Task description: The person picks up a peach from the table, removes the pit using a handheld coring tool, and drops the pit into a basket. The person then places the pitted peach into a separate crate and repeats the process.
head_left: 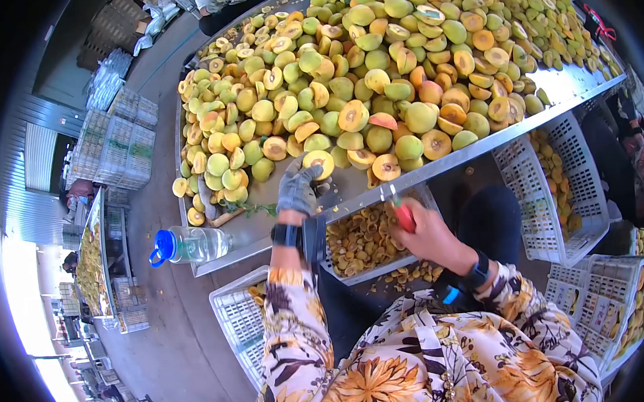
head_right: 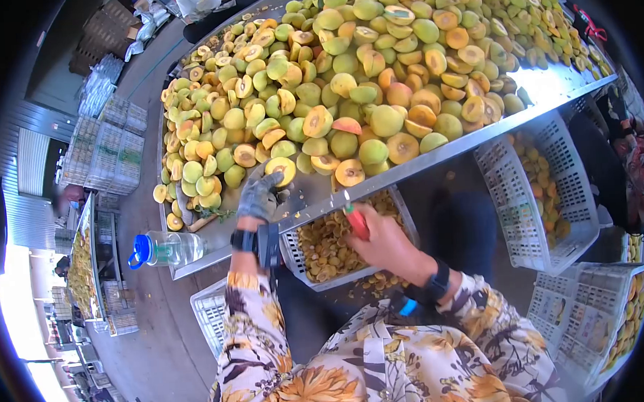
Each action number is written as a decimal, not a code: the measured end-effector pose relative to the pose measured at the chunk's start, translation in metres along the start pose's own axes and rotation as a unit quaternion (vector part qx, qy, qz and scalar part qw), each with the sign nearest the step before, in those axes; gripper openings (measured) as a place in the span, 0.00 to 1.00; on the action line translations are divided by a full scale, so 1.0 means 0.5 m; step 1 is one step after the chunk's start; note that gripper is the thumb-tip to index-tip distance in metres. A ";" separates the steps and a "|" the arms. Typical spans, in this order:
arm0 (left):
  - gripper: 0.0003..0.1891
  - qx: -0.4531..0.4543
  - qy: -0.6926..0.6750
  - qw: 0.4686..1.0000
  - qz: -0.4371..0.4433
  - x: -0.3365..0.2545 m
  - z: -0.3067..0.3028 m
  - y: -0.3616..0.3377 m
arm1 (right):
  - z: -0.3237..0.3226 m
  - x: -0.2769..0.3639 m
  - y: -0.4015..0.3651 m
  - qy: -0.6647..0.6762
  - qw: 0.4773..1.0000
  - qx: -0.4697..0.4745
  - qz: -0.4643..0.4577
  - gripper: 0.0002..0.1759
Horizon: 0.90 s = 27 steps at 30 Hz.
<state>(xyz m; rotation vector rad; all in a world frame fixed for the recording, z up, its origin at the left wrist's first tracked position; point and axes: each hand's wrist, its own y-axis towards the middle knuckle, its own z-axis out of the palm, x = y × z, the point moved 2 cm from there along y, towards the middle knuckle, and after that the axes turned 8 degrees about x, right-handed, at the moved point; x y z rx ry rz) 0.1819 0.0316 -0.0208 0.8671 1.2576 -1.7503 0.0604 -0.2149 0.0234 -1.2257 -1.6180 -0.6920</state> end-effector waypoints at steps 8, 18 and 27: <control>0.17 -0.025 -0.058 0.996 0.060 0.026 0.138 -0.208 | 0.045 0.032 0.087 0.113 0.993 -0.023 -0.022 0.23; 0.25 -0.111 -0.204 0.972 -0.043 0.086 0.130 -0.213 | 0.047 0.030 0.060 -0.090 0.970 -0.051 -0.218 0.24; 0.23 -0.128 -0.046 0.968 0.211 0.101 0.155 -0.198 | 0.088 0.010 0.005 -0.024 0.993 0.073 -0.085 0.18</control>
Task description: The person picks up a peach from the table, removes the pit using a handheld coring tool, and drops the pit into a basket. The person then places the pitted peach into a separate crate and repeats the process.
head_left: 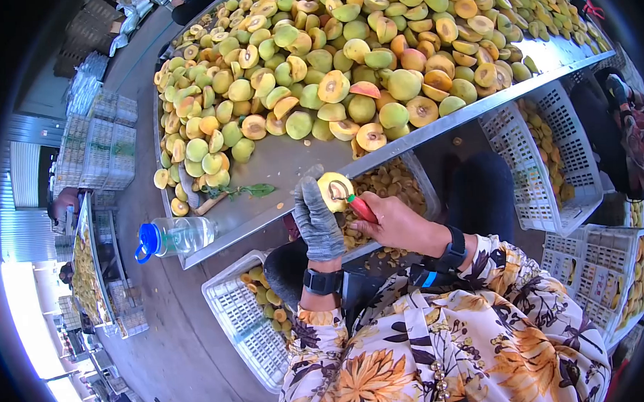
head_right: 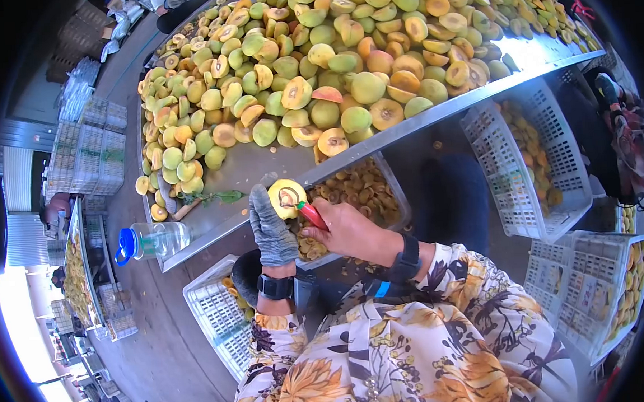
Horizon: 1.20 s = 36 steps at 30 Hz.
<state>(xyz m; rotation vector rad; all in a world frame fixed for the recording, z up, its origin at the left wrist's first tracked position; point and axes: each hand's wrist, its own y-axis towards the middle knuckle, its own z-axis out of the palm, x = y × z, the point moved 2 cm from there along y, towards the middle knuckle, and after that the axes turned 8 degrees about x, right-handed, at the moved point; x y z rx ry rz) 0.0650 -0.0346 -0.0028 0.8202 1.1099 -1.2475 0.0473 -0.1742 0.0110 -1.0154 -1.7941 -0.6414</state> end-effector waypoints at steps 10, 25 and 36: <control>0.27 0.028 0.183 0.979 0.087 0.018 0.017 -0.008 | 0.011 0.000 -0.029 0.019 0.999 -0.011 0.042 0.12; 0.21 0.117 -0.126 0.964 -0.203 -0.007 -0.014 0.009 | 0.008 -0.005 -0.010 -0.004 0.989 0.145 0.039 0.10; 0.25 0.109 0.009 0.980 -0.164 -0.002 -0.015 0.033 | 0.033 -0.018 -0.013 0.081 0.989 0.127 -0.017 0.10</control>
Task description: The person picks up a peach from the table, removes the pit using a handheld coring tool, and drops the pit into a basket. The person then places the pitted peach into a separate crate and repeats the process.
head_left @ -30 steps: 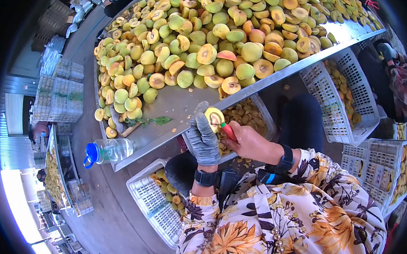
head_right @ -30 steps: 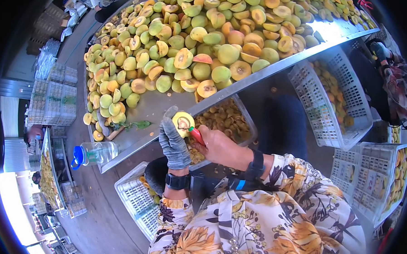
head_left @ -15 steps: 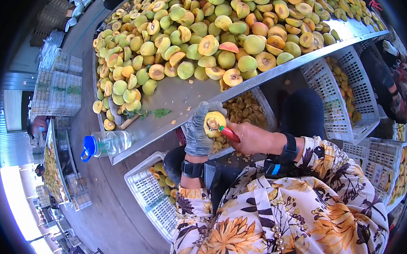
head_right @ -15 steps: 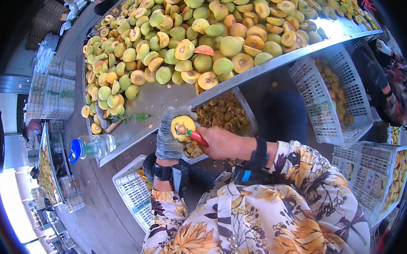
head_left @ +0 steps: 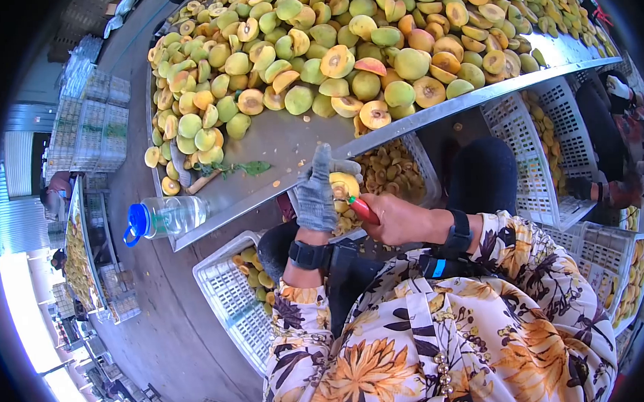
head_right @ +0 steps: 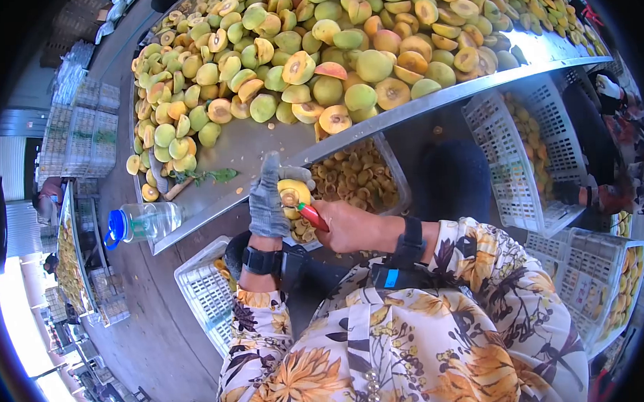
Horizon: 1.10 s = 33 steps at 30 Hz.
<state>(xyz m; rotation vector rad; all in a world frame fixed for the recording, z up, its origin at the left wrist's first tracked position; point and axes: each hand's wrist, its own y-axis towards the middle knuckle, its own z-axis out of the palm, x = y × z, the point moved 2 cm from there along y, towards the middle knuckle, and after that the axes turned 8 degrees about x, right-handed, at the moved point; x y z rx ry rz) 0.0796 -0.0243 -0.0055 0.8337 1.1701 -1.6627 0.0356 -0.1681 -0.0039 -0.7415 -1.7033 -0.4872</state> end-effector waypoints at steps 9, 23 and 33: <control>0.21 0.039 -0.207 0.978 -0.007 -0.015 0.001 -0.010 | -0.006 0.032 0.036 0.236 0.959 0.036 0.150 0.03; 0.17 -0.057 0.005 0.989 0.133 -0.001 -0.003 0.001 | 0.036 0.041 0.036 0.294 0.942 0.038 0.161 0.03; 0.19 0.102 -0.122 0.987 -0.017 -0.006 -0.045 -0.018 | 0.029 0.044 0.038 0.333 0.915 0.156 0.168 0.06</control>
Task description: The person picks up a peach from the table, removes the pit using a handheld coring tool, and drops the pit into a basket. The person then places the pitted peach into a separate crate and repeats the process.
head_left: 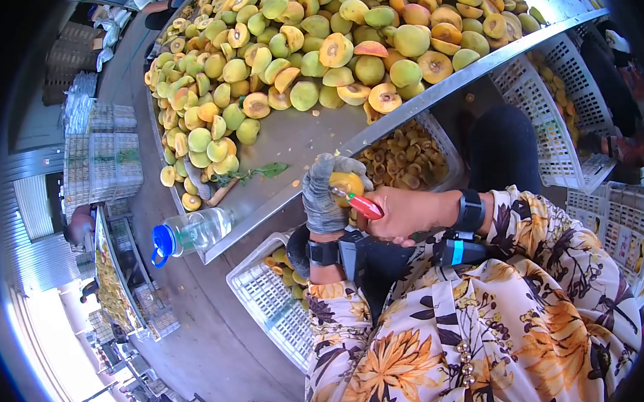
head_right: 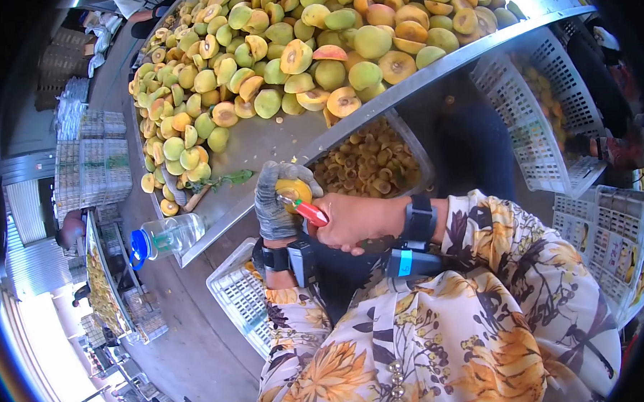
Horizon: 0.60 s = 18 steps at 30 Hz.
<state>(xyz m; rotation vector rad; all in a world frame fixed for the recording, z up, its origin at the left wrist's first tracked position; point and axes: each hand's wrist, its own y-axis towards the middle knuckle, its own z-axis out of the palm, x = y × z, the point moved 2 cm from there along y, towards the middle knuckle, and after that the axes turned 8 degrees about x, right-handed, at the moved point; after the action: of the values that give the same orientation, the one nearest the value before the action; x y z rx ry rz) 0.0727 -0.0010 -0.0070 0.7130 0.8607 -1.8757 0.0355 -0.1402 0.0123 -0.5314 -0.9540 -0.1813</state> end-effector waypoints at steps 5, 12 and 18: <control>0.22 -0.031 0.017 0.998 0.047 -0.004 0.005 -0.002 | 0.003 0.019 -0.010 0.192 0.975 0.093 0.066 0.05; 0.20 -0.123 -0.066 0.990 0.033 -0.007 0.033 0.002 | -0.005 0.010 0.010 0.001 1.000 0.000 -0.001 0.07; 0.23 -0.020 0.094 0.993 0.071 -0.018 0.014 -0.002 | 0.007 0.011 -0.009 0.241 0.959 0.140 0.057 0.06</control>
<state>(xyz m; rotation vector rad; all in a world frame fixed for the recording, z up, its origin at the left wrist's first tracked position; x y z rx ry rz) 0.0747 -0.0019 0.0044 0.9135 0.9381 -1.6809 0.0344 -0.1420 0.0200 -0.2577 -0.4588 -0.0641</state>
